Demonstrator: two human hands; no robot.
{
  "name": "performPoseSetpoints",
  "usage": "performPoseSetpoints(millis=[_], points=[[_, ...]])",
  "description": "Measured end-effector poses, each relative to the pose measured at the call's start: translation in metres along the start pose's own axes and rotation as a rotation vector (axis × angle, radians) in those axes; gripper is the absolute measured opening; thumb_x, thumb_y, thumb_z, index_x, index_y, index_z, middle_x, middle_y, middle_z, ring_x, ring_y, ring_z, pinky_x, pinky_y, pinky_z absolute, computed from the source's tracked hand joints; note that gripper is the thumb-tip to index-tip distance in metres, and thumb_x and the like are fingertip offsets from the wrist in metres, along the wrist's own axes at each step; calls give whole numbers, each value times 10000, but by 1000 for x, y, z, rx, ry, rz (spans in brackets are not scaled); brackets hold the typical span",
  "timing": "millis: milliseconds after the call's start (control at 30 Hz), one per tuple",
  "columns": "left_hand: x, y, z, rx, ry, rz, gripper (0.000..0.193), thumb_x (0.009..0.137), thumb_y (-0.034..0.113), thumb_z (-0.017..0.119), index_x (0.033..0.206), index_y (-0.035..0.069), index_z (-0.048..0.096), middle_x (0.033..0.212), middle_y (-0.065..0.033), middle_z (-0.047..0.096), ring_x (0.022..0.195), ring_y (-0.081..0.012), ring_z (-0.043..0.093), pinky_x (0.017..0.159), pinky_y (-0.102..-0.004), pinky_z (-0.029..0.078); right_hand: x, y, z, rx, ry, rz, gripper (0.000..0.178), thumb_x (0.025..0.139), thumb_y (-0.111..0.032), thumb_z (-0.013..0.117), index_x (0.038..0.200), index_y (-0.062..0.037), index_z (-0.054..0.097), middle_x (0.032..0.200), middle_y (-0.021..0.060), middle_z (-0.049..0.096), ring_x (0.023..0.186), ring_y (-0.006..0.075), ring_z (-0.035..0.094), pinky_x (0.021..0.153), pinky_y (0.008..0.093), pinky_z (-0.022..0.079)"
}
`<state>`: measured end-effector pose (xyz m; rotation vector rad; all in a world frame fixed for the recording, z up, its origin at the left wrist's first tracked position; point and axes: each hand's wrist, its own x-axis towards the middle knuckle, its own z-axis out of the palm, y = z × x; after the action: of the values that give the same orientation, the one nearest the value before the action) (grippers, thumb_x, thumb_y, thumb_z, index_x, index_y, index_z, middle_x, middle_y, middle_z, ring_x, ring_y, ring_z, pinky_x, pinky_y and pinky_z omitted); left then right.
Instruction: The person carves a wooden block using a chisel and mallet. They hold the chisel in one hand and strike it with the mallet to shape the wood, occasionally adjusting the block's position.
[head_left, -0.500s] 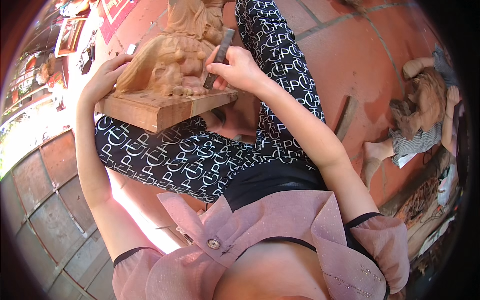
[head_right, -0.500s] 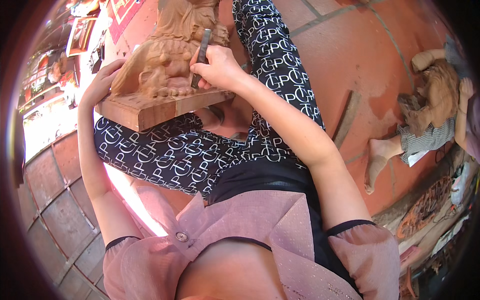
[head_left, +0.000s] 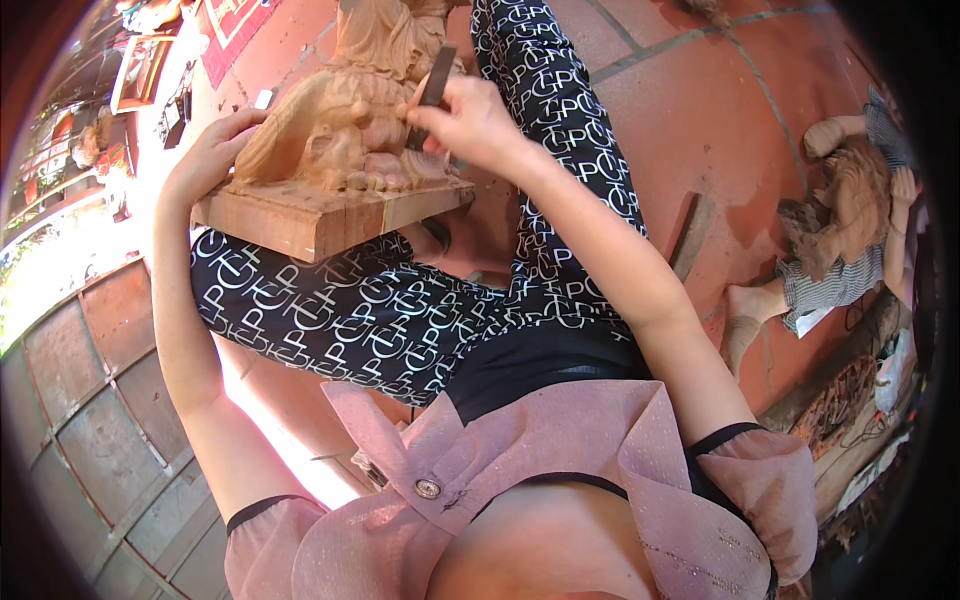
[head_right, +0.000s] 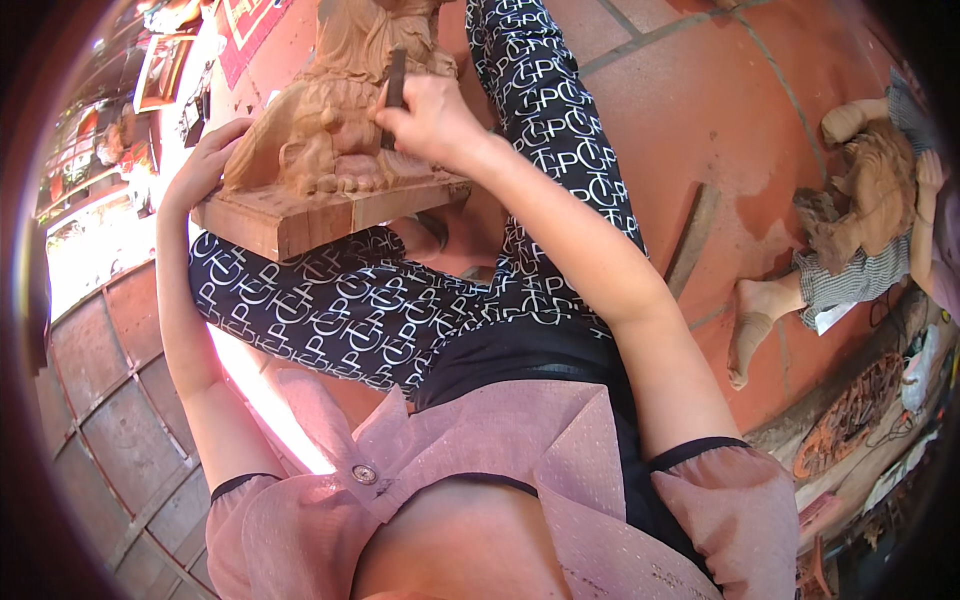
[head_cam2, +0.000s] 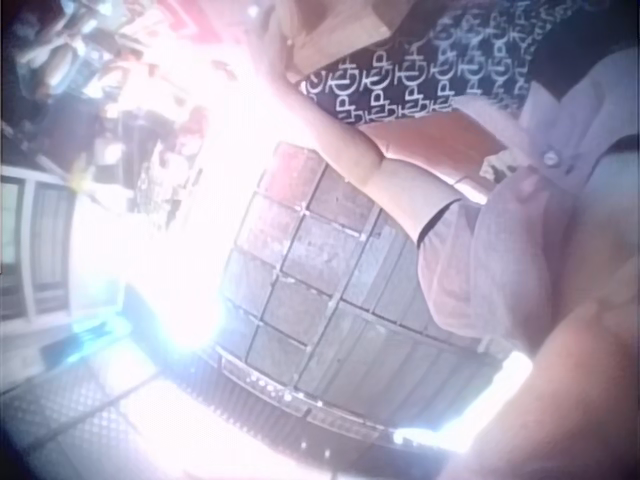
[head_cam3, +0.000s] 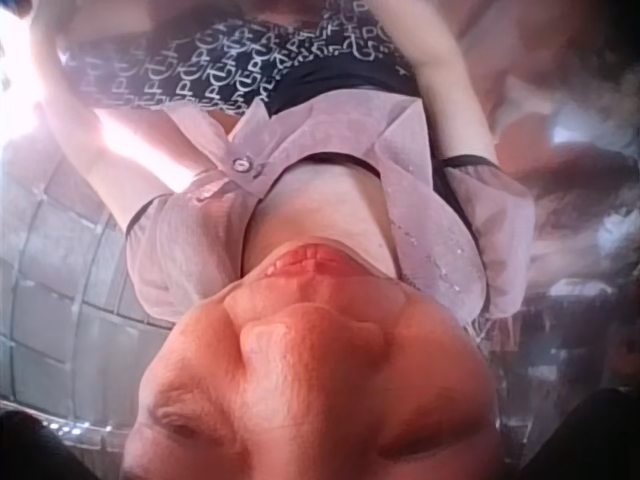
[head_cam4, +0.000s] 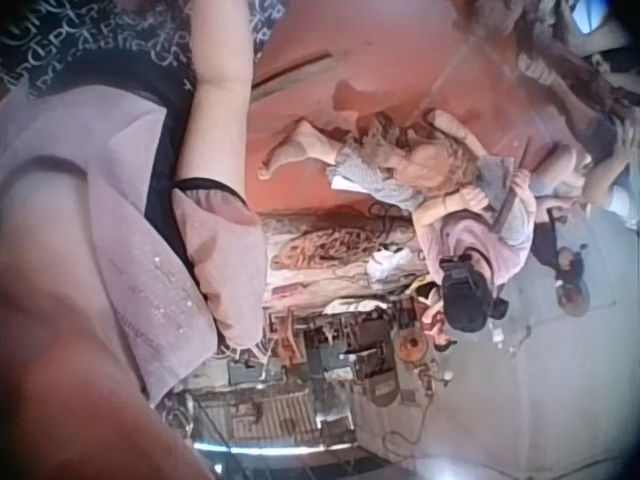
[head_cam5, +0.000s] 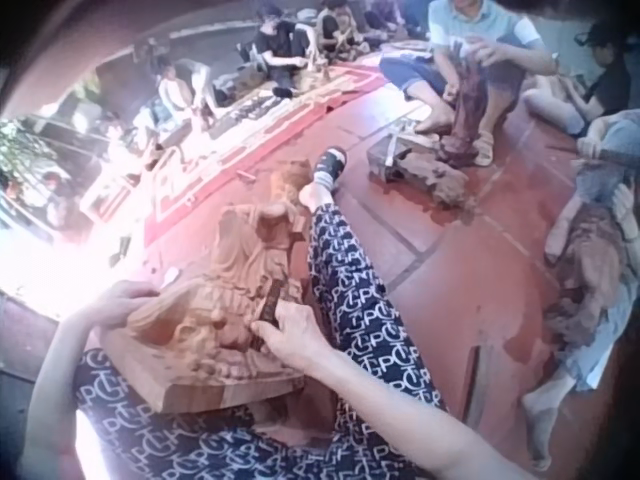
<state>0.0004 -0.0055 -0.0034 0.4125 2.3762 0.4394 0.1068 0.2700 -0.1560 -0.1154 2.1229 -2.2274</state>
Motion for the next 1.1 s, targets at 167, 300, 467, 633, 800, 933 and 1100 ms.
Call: performPoseSetpoints(millis=[167, 300, 467, 633, 800, 933, 1100], points=[[1, 0, 0, 0, 6, -21, 348, 967, 247, 476, 1216, 24, 571, 1096, -47, 629, 1006, -124, 558, 875, -261, 444, -2, -1, -2, 57, -78, 86, 126, 840, -90, 649, 893, 22, 630, 740, 72, 659, 561, 129, 659, 485, 252, 532], [2, -9, -2, 18, 4, 19, 345, 971, 258, 470, 1214, 36, 574, 1089, -41, 624, 999, -120, 558, 854, -257, 453, -3, -9, 1, 43, -113, 82, 135, 838, -90, 656, 881, 29, 610, 716, 76, 642, 546, 132, 647, 469, 259, 525], [1, -2, -2, 7, 8, 4, 341, 974, 257, 469, 1208, 34, 577, 1101, -46, 621, 998, -122, 557, 864, -260, 450, -2, -2, -1, 68, -95, 129, 151, 849, -92, 647, 892, 43, 592, 710, 80, 639, 533, 132, 640, 460, 257, 519], [1, -4, -4, 34, 6, 22, 341, 974, 251, 468, 1212, 33, 576, 1112, -45, 621, 1004, -128, 560, 870, -263, 449, -5, 0, 2, 38, -74, 92, 168, 846, -113, 646, 885, 43, 598, 690, 89, 643, 526, 136, 645, 461, 262, 521], [2, -7, -4, 25, 12, 11, 352, 969, 267, 474, 1228, 50, 574, 1123, -42, 617, 1005, -136, 569, 848, -268, 462, 1, -7, -5, 40, -70, 127, 167, 850, -111, 649, 890, 46, 607, 690, 86, 647, 539, 134, 649, 465, 260, 525], [3, -8, -4, 30, 18, -8, 366, 965, 294, 480, 1241, 72, 572, 1129, -42, 610, 997, -134, 574, 817, -273, 476, 2, 16, 5, -230, 117, -262, 169, 831, -151, 648, 808, 13, 616, 625, 119, 640, 533, 156, 660, 469, 284, 511], [2, -13, -3, 16, 24, 11, 367, 964, 299, 480, 1240, 76, 574, 1122, -35, 612, 1002, -121, 569, 805, -268, 477, -1, 21, -13, 285, 117, 85, 169, 877, -109, 651, 982, 13, 603, 802, 73, 649, 600, 156, 664, 526, 262, 559]])
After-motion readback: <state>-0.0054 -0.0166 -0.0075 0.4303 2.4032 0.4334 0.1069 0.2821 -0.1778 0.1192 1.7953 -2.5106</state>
